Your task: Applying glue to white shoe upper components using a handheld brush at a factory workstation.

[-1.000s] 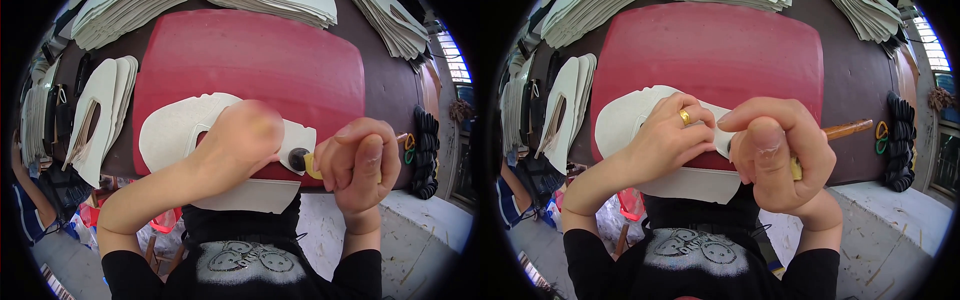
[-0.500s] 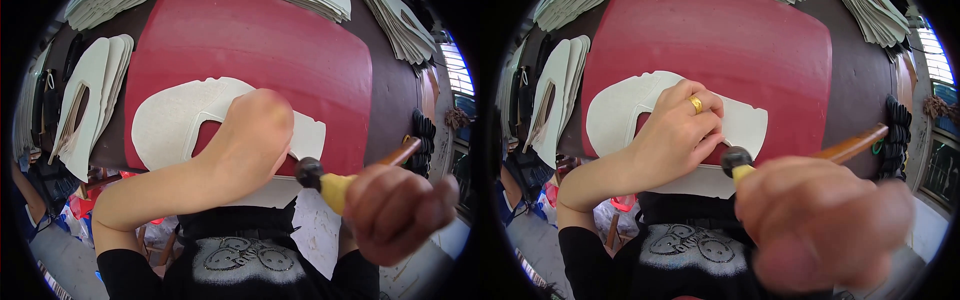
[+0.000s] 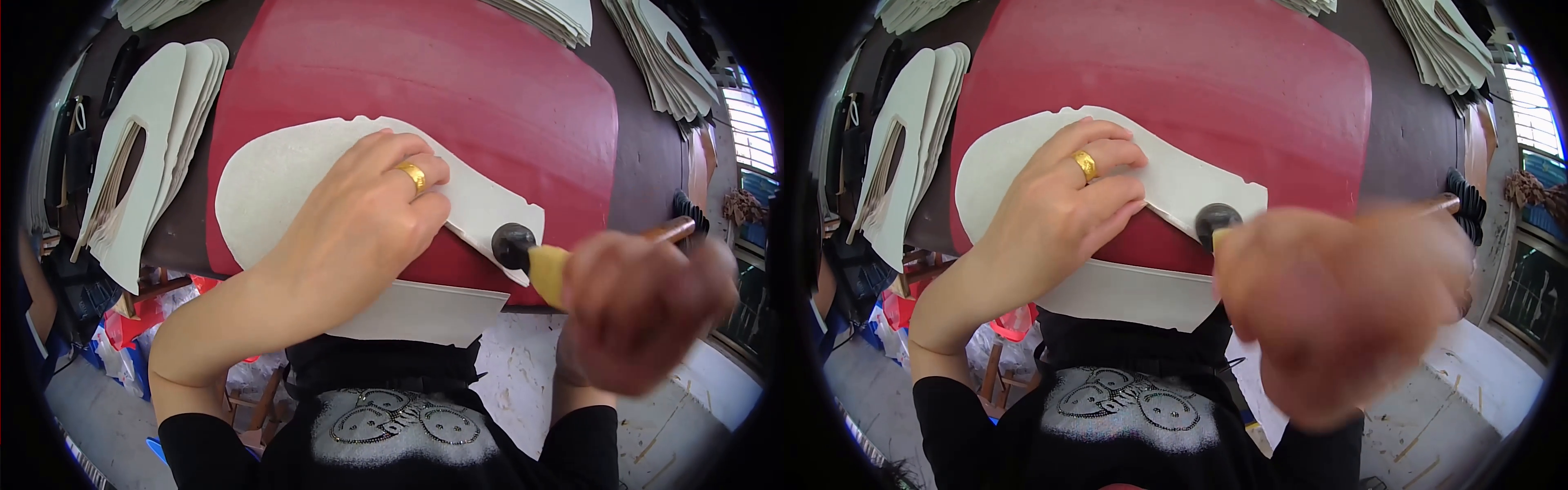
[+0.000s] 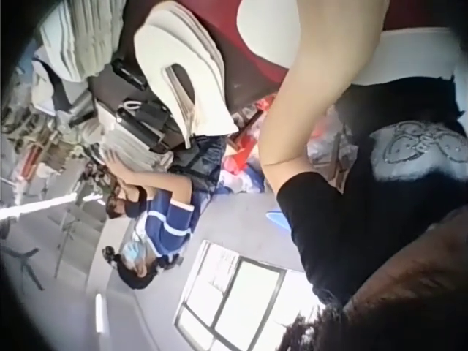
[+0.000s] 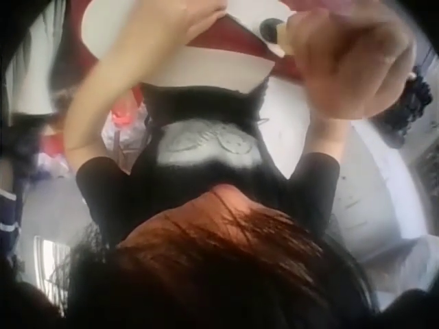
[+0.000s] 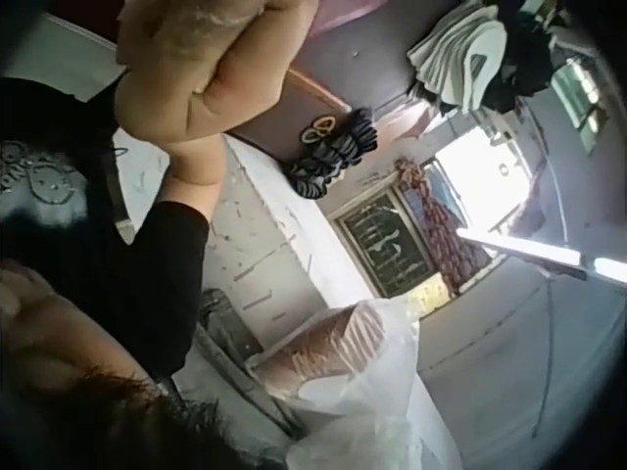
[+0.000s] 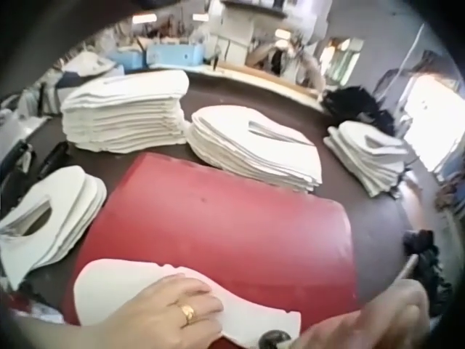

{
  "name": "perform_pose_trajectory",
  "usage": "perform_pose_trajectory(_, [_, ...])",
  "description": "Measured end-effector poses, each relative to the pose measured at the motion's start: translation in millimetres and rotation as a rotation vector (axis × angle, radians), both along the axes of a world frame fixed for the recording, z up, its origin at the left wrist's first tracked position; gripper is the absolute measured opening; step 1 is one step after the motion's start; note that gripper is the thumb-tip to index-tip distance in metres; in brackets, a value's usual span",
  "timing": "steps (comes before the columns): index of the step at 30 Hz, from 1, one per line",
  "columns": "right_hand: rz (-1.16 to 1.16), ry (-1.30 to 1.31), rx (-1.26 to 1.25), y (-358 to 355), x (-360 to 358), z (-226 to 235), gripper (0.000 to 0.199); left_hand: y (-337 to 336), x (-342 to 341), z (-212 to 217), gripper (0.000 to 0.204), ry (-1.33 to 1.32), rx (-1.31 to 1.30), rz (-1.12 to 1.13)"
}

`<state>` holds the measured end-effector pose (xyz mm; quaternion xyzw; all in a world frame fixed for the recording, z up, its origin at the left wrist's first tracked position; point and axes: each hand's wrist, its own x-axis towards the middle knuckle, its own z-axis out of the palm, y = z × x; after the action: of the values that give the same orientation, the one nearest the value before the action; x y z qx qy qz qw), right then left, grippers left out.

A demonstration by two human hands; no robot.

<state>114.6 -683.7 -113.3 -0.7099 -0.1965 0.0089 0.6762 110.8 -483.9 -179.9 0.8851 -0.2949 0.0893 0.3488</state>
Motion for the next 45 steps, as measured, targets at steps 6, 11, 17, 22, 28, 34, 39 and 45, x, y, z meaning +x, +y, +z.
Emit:
perform_pose_trajectory(6, [0.229, -0.053, 0.125, 20, 11, -10, 0.03, 10, 5, 9, 0.009, 0.051, 0.063, -0.075])
perform_pose_trajectory(11, [0.287, -0.014, 0.097, 24, 25, -11, 0.028, 17, 3, 6, 0.011, 0.038, 0.018, 0.066])
perform_pose_trajectory(17, [0.303, 0.026, 0.092, 27, 29, -9, 0.029, 29, 6, 8, 0.011, 0.009, 0.05, 0.075])
perform_pose_trajectory(22, [0.237, 0.041, 0.113, 42, 33, -10, 0.032, 26, 3, 6, 0.011, -0.021, 0.071, 0.157])
perform_pose_trajectory(28, [0.166, 0.066, 0.139, 57, 34, -12, 0.036, 47, 4, 4, 0.011, -0.053, 0.115, 0.157])
perform_pose_trajectory(34, [0.28, -0.074, 0.083, 69, 43, 7, 0.036, 45, 6, 8, 0.009, 0.003, -0.002, 0.207])
perform_pose_trajectory(39, [0.443, -0.251, 0.033, 80, 55, 5, 0.036, 47, -7, -8, 0.009, -0.052, -0.071, 0.383])
perform_pose_trajectory(45, [0.069, -0.264, -0.086, 92, 49, -12, 0.033, 50, -6, 1, 0.007, 0.158, -0.151, 0.336])
